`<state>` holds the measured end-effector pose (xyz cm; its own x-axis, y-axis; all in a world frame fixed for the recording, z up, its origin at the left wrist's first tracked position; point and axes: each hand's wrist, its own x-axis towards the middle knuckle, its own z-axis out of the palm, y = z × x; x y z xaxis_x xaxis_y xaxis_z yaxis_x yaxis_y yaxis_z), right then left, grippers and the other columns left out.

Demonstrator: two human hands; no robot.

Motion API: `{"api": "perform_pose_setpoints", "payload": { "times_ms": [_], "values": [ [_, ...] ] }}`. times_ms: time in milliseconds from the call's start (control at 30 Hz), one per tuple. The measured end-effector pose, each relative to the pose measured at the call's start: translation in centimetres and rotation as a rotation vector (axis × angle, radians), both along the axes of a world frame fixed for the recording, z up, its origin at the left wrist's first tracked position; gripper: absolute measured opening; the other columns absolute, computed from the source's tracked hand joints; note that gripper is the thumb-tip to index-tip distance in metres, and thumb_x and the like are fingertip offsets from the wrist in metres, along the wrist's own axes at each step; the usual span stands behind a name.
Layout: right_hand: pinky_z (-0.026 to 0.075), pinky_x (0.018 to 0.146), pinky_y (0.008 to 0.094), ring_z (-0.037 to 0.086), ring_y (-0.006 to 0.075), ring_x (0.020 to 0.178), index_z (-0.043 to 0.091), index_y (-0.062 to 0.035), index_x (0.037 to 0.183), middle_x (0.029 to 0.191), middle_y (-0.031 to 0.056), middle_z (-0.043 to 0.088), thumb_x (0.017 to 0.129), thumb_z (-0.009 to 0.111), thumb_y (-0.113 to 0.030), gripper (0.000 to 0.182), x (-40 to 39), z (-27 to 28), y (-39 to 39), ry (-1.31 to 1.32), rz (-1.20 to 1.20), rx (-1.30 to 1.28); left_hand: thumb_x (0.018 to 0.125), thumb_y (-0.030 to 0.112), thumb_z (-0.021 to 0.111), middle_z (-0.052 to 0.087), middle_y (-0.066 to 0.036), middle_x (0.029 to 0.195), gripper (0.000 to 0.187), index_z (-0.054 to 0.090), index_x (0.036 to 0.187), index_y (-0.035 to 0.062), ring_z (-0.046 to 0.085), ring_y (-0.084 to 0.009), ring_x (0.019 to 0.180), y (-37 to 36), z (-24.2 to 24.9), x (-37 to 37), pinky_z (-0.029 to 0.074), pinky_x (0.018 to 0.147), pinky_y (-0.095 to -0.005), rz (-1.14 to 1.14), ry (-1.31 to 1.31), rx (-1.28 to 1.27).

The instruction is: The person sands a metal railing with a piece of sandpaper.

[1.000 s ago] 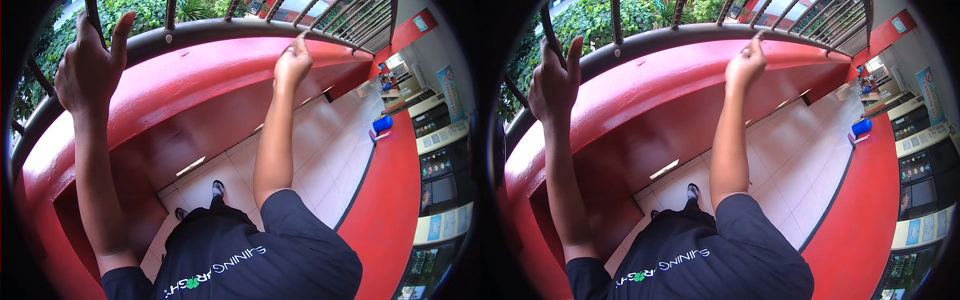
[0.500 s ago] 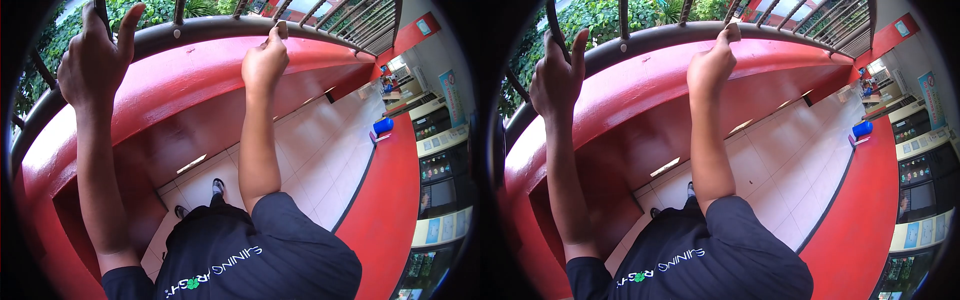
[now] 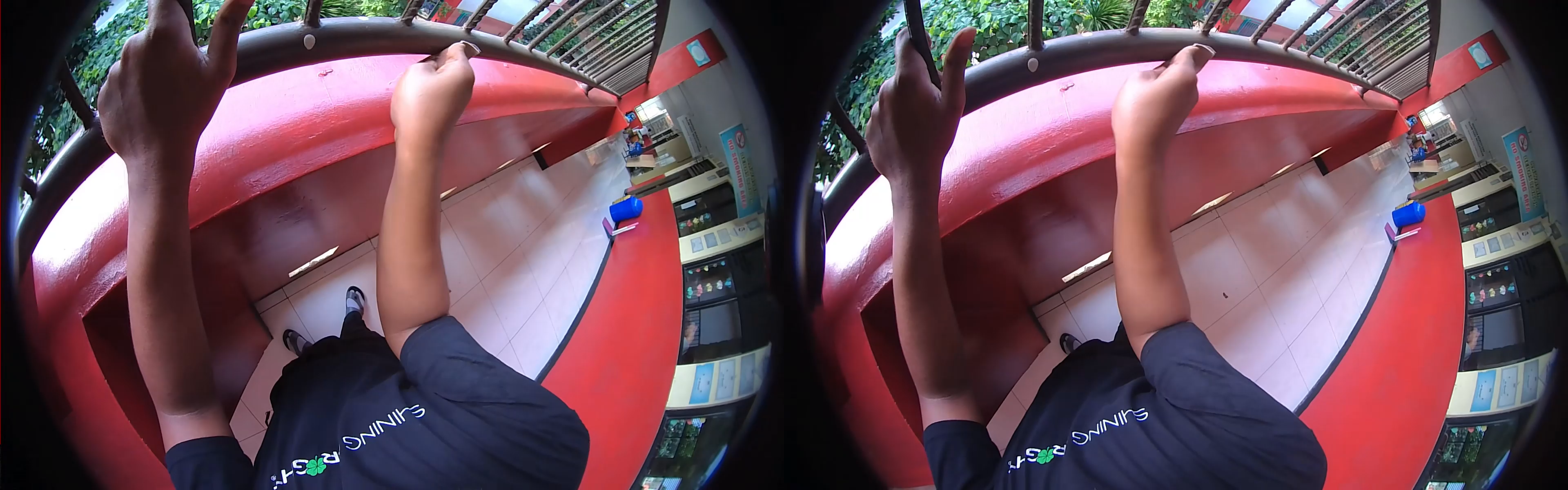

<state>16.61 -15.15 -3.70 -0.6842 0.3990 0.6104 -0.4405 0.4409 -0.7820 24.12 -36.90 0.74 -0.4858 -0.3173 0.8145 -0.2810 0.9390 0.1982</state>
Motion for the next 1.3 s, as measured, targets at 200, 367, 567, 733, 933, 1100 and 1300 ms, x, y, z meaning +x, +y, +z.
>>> {"api": "perform_pose_setpoints", "payload": {
  "times_ms": [200,367,567,733,933,1100,1300],
  "values": [
    [0.053,0.086,0.0390,0.069,0.0376,0.092,0.051,0.0158,0.112,0.098,0.0294,0.067,0.094,0.042,0.012,0.021,1.0,-1.8,-3.1,0.172,0.058,0.035,0.099,0.078,0.043,0.074,-0.017,0.075,0.075,0.060,0.124,0.0096,0.076,-0.0415,0.080,-0.6,-0.4,-0.3,0.060,0.066,-0.0545,-0.021,0.032,-0.003],
    [0.044,0.066,0.0289,0.045,0.0140,0.069,0.048,0.0049,0.085,0.078,0.0069,0.055,0.087,0.040,0.014,0.013,0.1,-0.7,-1.3,0.099,0.095,-0.052,0.098,0.078,0.043,0.075,-0.017,0.077,0.075,0.061,0.123,0.0093,0.077,-0.0410,0.081,-0.7,-0.4,-0.6,0.060,0.067,-0.0545,-0.010,0.022,-0.006],
    [0.050,0.097,0.0344,0.066,0.0261,0.096,0.052,0.0148,0.110,0.104,0.0249,0.068,0.096,0.037,0.012,0.022,-0.6,2.3,2.6,-0.199,0.210,-0.338,0.098,0.078,0.042,0.076,-0.017,0.082,0.076,0.062,0.126,0.0099,0.076,-0.0415,0.087,-1.0,-0.8,-0.6,0.059,0.071,-0.0544,0.005,-0.010,0.000],
    [0.050,0.087,0.0300,0.062,0.0210,0.089,0.053,0.0080,0.106,0.094,0.0141,0.063,0.095,0.035,0.013,0.021,-2.1,0.2,3.4,-0.023,0.318,-0.365,0.099,0.078,0.041,0.078,-0.020,0.091,0.076,0.062,0.130,0.0117,0.076,-0.0421,0.092,-2.0,-0.4,-0.7,0.059,0.075,-0.0543,-0.003,-0.061,-0.007],
    [0.044,0.106,0.0325,0.068,0.0333,0.114,0.055,0.0116,0.126,0.113,0.0289,0.068,0.095,0.038,0.013,0.035,-1.1,-1.0,0.7,0.192,0.070,-0.117,0.097,0.080,0.040,0.076,-0.019,0.085,0.079,0.061,0.128,0.0103,0.076,-0.0426,0.085,-1.2,-0.2,-0.5,0.059,0.071,-0.0551,-0.008,-0.041,-0.003],
    [0.042,0.065,0.0246,0.046,0.0119,0.073,0.053,0.0044,0.091,0.082,0.0028,0.053,0.094,0.042,0.011,0.013,-6.5,-0.6,6.2,0.109,0.003,-0.183,0.095,0.083,0.042,0.076,-0.018,0.080,0.081,0.061,0.127,0.0100,0.077,-0.0417,0.082,-1.2,-0.7,-0.7,0.060,0.069,-0.0547,-0.026,0.038,-0.037],
    [0.047,0.074,0.0300,0.054,0.0181,0.076,0.056,0.0065,0.091,0.087,0.0121,0.066,0.090,0.043,0.010,0.014,-6.6,-0.8,6.3,0.148,-0.134,0.017,0.100,0.077,0.041,0.079,-0.016,0.101,0.076,0.061,0.135,0.0129,0.075,-0.0404,0.101,-0.5,-0.3,-0.3,0.058,0.083,-0.0548,0.063,-0.092,0.027]
  ]
}}
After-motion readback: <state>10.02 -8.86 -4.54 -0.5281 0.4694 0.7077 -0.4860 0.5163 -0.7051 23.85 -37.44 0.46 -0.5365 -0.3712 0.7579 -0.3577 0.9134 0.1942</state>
